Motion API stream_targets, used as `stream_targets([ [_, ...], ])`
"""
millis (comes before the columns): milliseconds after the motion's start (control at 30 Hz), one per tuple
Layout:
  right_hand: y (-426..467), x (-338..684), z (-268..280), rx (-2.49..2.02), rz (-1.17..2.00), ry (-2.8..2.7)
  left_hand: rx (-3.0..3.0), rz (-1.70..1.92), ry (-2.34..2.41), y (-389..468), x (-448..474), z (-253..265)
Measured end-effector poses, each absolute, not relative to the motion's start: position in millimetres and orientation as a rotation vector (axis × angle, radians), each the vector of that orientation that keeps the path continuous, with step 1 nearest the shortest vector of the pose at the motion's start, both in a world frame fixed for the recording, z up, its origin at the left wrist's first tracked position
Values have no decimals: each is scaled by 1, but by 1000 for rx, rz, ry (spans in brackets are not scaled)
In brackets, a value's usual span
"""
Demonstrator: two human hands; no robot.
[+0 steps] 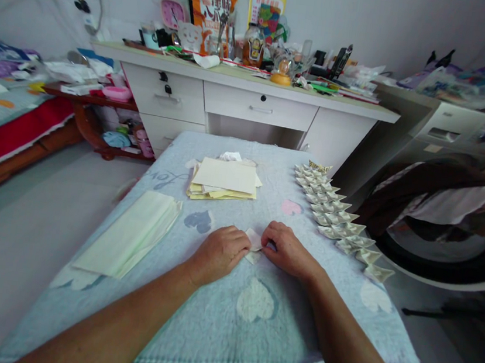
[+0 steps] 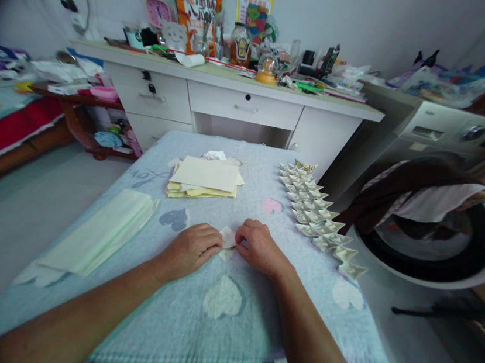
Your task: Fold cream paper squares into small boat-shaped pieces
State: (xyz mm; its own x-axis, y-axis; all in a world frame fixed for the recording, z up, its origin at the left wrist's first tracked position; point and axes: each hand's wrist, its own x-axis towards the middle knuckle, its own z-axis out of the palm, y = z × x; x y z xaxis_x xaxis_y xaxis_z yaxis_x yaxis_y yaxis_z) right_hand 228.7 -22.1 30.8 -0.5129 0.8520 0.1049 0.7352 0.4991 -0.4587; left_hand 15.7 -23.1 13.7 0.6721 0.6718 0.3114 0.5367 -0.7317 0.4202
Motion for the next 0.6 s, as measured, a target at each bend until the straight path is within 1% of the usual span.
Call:
stream_targets([
  [367,-17,229,33,-1342,593,-2418,2451,744,1062,-20,16,10],
  [600,-19,230,36,-1411,590,-2428,2365,695,1161,-18,16,13],
])
